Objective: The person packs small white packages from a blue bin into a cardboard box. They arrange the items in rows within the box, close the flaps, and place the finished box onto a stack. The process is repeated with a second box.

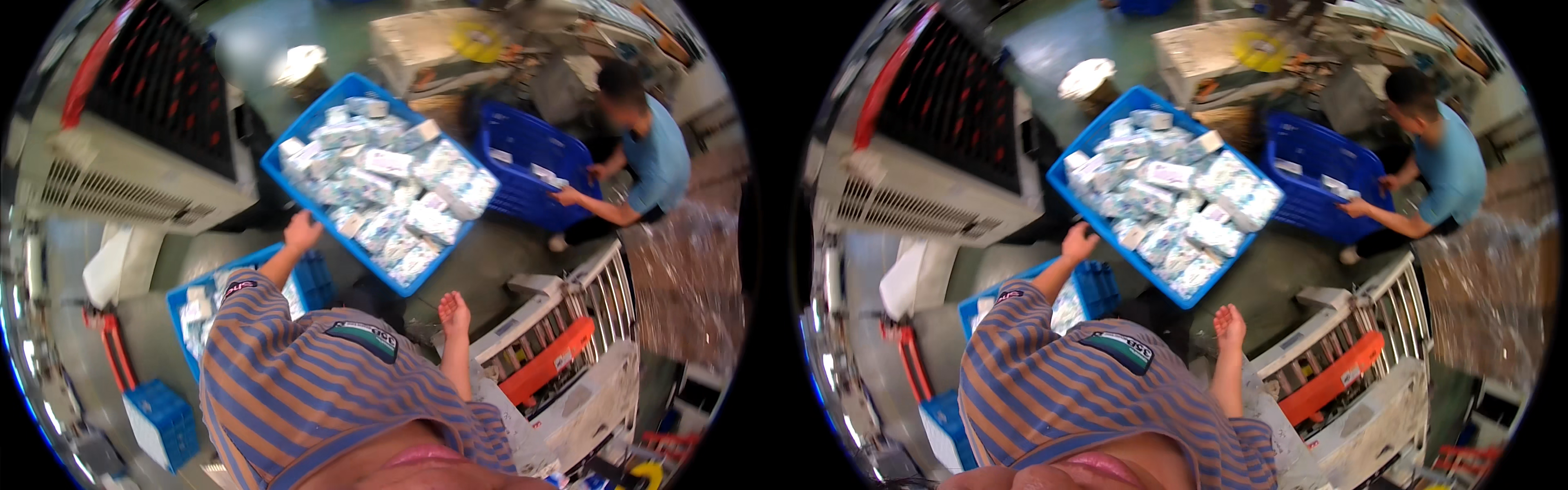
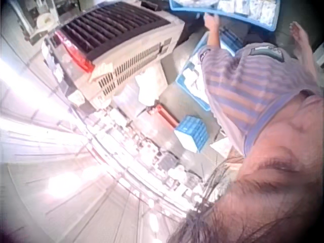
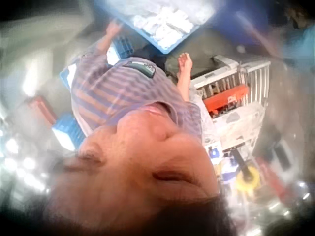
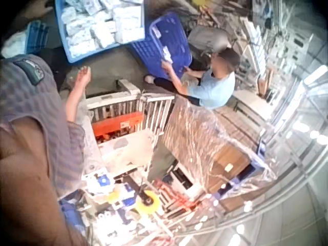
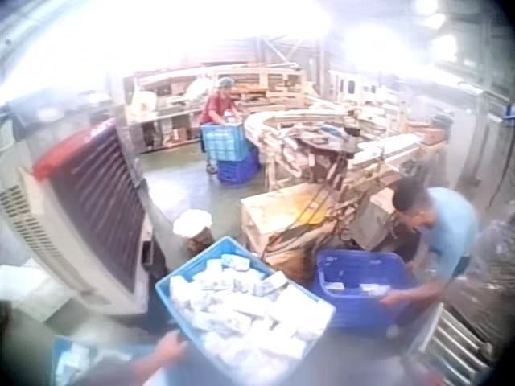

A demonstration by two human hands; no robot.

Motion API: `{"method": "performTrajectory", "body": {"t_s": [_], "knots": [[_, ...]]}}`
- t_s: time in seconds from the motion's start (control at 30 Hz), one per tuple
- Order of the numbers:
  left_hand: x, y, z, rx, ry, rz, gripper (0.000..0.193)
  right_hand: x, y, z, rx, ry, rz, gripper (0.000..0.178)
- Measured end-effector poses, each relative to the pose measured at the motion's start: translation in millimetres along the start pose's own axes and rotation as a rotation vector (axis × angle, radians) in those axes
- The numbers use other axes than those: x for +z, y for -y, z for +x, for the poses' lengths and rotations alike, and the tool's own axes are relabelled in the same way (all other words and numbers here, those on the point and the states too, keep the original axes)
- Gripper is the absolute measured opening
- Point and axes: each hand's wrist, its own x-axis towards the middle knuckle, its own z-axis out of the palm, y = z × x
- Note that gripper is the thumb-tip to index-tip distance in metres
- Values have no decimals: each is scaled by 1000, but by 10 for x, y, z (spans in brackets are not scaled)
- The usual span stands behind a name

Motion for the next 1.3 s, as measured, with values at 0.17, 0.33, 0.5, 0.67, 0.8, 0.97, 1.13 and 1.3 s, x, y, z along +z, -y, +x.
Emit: {"method": "performTrajectory", "body": {"t_s": [0.17,0.33,0.5,0.67,0.8,0.97,1.13,1.3], "knots": [[-1377,1312,-598,-366,-624,1,81,625,-30,186,31,116,-209,21],[-2103,1389,-550,-461,-910,-131,93,1234,-214,203,56,185,-419,29],[-2259,1382,156,-294,-935,-203,98,2103,-488,190,32,201,-499,28],[-2269,1451,744,-238,-1059,-20,110,2574,-848,-33,-8,229,-674,26],[-2257,1174,940,-258,-1087,-88,118,2337,-1041,-86,-24,135,-776,24],[-2113,1490,1231,-232,-1258,55,107,1863,-993,-139,-16,-47,-738,23],[-2064,1585,1309,-224,-1327,93,104,1118,-932,-40,10,-200,-751,25],[-2228,1261,1073,-571,-1098,-152,107,687,-737,-14,3,-225,-668,23]]}}
